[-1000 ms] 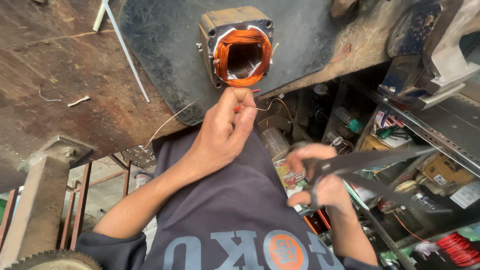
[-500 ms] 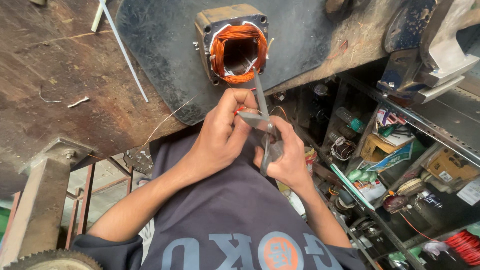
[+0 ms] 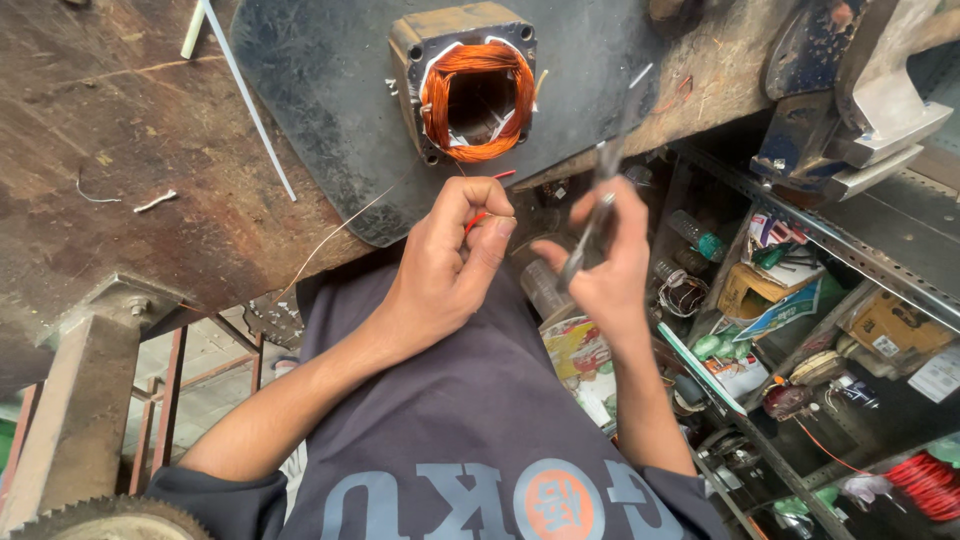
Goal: The person strips the insulation from a red wire using scissors, then twists the exposed strands together with a copper wire from a coil. They insert the twisted wires into a white plastic tube and secure the connection.
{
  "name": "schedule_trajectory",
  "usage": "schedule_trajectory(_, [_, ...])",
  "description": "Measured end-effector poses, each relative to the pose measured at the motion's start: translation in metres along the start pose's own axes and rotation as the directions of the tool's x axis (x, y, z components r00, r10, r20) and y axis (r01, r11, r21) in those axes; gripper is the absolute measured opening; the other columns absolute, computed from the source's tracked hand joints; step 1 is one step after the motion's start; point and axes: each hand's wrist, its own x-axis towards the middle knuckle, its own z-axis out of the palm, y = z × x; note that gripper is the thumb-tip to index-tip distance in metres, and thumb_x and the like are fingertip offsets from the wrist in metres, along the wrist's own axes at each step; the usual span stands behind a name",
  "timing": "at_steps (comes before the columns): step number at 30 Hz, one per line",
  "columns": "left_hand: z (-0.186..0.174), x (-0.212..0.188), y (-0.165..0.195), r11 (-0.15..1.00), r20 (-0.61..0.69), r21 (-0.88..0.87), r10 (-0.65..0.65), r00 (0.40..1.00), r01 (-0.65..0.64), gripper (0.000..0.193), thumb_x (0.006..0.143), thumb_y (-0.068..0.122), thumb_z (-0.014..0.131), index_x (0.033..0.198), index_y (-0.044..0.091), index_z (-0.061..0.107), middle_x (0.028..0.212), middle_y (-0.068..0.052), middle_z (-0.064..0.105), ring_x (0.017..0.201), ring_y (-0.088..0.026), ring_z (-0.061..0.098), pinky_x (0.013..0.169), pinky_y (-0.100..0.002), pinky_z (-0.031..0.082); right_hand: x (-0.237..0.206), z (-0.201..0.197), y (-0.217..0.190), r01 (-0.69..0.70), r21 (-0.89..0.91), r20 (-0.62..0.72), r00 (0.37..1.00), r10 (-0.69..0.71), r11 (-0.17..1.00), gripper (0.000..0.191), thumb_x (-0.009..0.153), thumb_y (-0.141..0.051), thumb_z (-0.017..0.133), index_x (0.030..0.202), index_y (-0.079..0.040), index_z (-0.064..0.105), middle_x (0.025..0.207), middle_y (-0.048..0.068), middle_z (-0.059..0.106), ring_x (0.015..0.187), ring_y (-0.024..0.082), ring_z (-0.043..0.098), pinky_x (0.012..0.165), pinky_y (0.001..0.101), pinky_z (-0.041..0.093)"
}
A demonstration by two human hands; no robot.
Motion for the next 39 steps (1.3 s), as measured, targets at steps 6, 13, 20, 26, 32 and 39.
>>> schedule_trajectory(6, [0.006,-0.013,0.005,0.979,-0.054,-0.01,0.201,0.978,-0.202,0.026,0.108,0.009,0.053,0.13,-0.003,0.044,0.099,0.0,0.055,0.094,-0.006,0.052,0.088,-0.022,0.046,0.09,-0.055,0.043,0.343,-0.279,0.001,0.934,-0.357,0.897,0.097,0.095,-0.002,0.087,0.162,-0.005,0.018,0.155,0.02,0.039,0.15,0.032,0.04,0.13,0.0434,0.028])
schedule_trajectory(13, [0.02,-0.013,-0.008,0.842,-0.131,-0.535,0.003,0.991,-0.073,0.019,0.116,0.021,0.044,0.124,0.006,0.054,0.091,0.001,0.051,0.082,-0.008,0.047,0.078,-0.025,0.046,0.104,-0.053,0.006,0.417,-0.526,-0.073,0.846,-0.528,0.741,0.039,0.113,-0.005,0.068,0.148,-0.004,0.052,0.15,0.014,0.059,0.144,0.027,0.055,0.123,0.0389,0.042])
schedule_trajectory(20, [0.038,-0.006,-0.023,0.493,-0.193,-0.855,-0.014,0.981,-0.161,0.017,0.115,0.023,0.046,0.118,0.009,0.054,0.088,0.001,0.046,0.079,-0.009,0.042,0.074,-0.028,0.042,0.014,-0.021,-0.003,-0.116,0.554,0.591,0.752,-0.291,0.824,0.047,0.105,-0.006,0.061,0.149,-0.002,0.045,0.143,0.014,0.057,0.136,0.023,0.056,0.122,0.0396,0.042])
schedule_trajectory(26, [0.059,-0.005,-0.027,0.884,-0.415,-0.296,0.223,0.882,-0.363,0.025,0.12,0.024,0.045,0.127,0.006,0.061,0.116,-0.005,0.063,0.108,-0.012,0.06,0.095,-0.027,0.05,0.022,-0.021,-0.009,0.037,0.36,0.541,0.806,-0.241,0.932,0.049,0.098,-0.001,0.075,0.142,-0.002,0.054,0.115,0.008,0.067,0.101,0.013,0.066,0.091,0.0281,0.057])
schedule_trajectory(32, [0.042,-0.025,-0.018,0.555,-0.346,0.807,0.722,0.599,-0.203,0.023,0.119,0.012,0.06,0.142,0.008,0.059,0.135,-0.01,0.06,0.121,-0.023,0.067,0.101,-0.031,0.059,0.038,-0.018,-0.031,0.228,0.162,0.391,0.878,-0.275,0.96,0.03,0.102,-0.006,0.069,0.132,-0.006,0.069,0.103,0.006,0.074,0.089,0.01,0.069,0.084,0.0241,0.056])
schedule_trajectory(39, [0.004,-0.015,0.017,0.099,0.112,0.961,0.712,0.693,-0.257,0.036,0.099,0.01,0.074,0.134,0.008,0.066,0.136,-0.001,0.063,0.105,-0.019,0.068,0.086,-0.032,0.057,0.045,-0.015,-0.04,0.38,0.092,0.292,0.873,-0.39,0.92,0.017,0.102,-0.007,0.071,0.118,-0.004,0.074,0.096,0.007,0.073,0.088,0.014,0.068,0.084,0.0268,0.053])
